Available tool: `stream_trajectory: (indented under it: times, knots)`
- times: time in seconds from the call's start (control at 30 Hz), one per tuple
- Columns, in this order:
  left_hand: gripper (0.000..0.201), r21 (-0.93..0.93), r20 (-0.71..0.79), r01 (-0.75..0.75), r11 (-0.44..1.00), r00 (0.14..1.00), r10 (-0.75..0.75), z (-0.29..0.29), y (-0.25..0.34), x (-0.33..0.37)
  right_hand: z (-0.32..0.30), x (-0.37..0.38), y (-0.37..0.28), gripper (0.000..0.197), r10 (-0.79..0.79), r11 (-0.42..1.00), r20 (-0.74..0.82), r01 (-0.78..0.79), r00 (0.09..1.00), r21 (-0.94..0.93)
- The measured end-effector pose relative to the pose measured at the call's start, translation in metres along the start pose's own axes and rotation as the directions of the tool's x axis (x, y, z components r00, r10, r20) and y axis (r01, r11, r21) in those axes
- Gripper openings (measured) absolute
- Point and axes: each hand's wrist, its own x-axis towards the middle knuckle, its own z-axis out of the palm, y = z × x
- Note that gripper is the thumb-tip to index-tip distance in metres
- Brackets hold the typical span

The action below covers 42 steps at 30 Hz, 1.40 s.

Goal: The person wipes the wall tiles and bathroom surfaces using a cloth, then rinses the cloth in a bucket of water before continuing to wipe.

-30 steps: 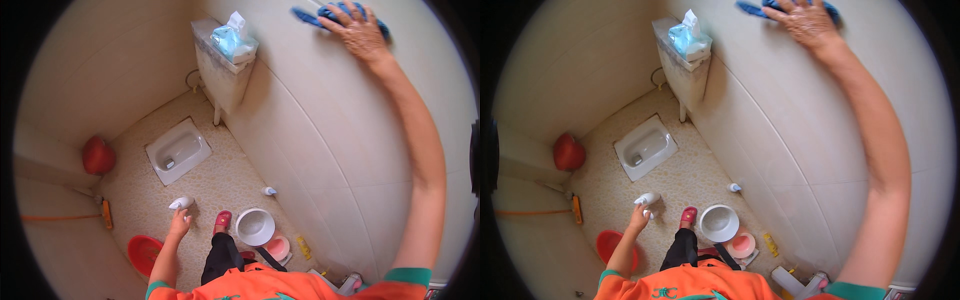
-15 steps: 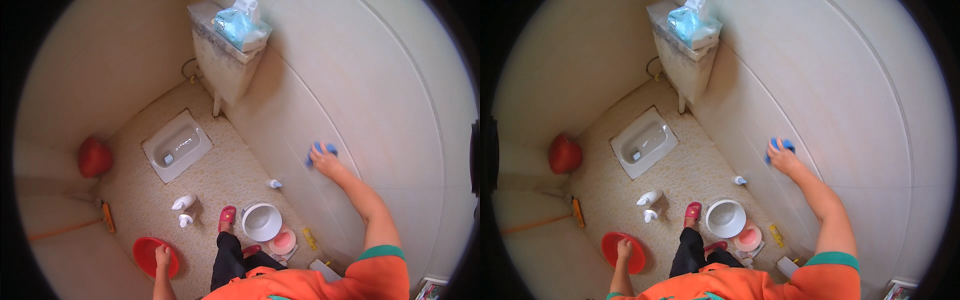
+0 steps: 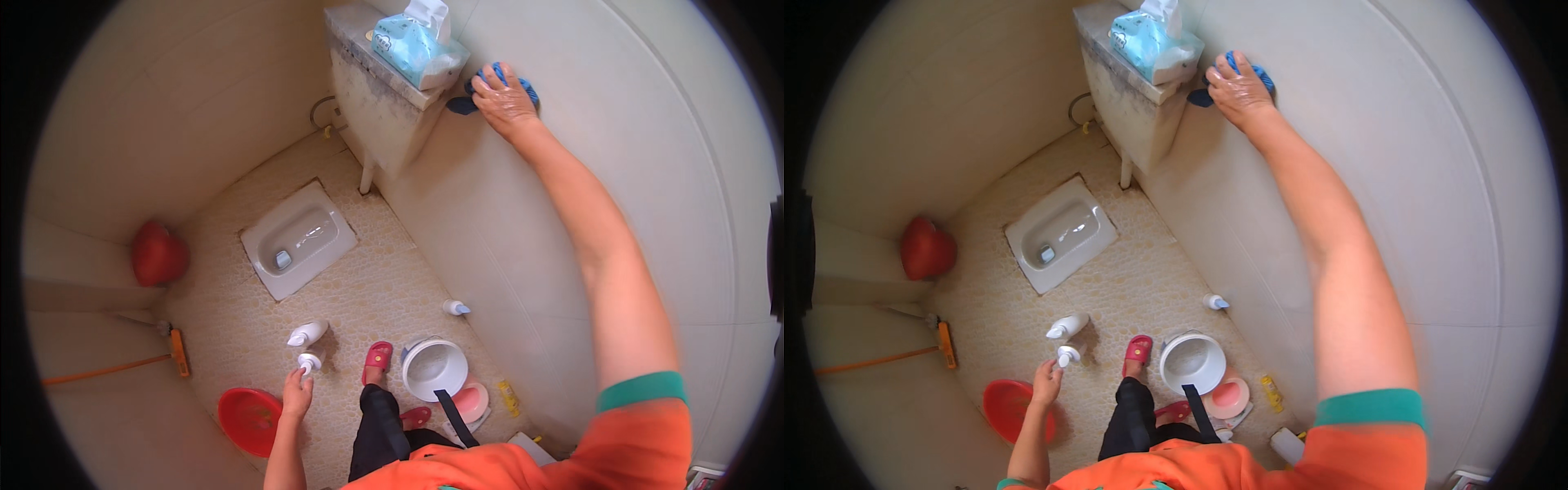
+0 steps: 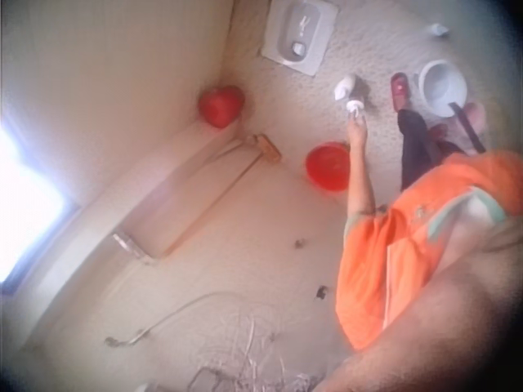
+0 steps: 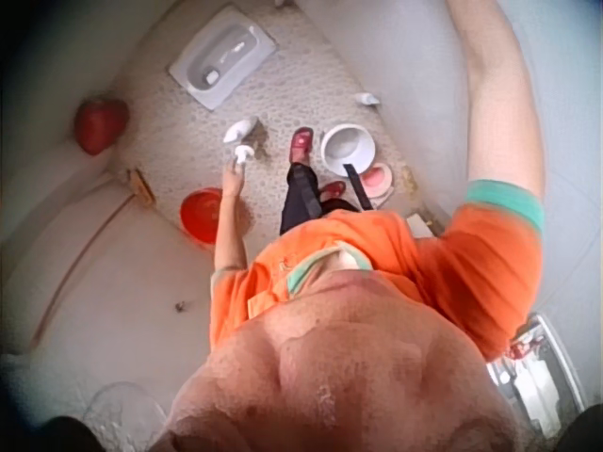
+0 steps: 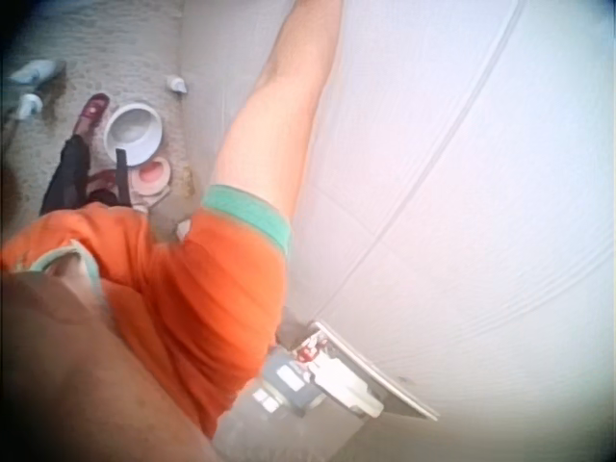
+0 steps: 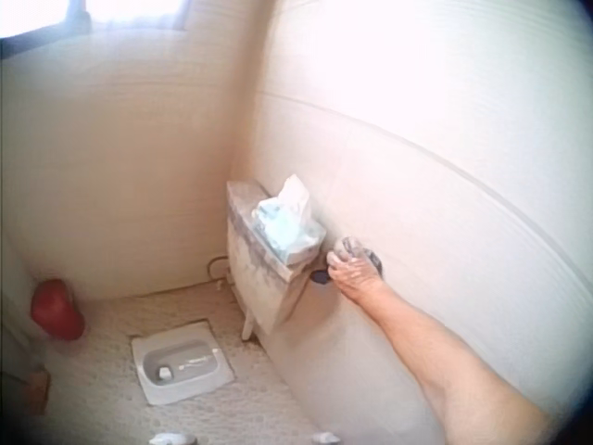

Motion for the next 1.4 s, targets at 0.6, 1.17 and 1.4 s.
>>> stream_trajectory:
  times: [0.6,1.17,1.4]
  knots:
    - [0.040,0.380,0.197,0.081,0.922,0.966,-0.166,0.021,-0.104,-0.046,-0.105,-0.297,-0.043,0.014,-0.029,0.976,0.011,0.026,1.000,0.215]
    - [0.039,0.095,0.297,-0.015,0.995,0.955,-0.014,0.088,0.031,-0.054,-0.163,-0.409,-0.055,0.011,0.034,0.982,0.164,-0.064,0.986,0.177]
    - [0.039,-0.051,0.244,-0.196,0.979,0.948,0.203,0.087,0.100,-0.010,-0.063,-0.228,-0.059,0.007,0.091,0.988,-0.037,-0.086,0.995,0.132]
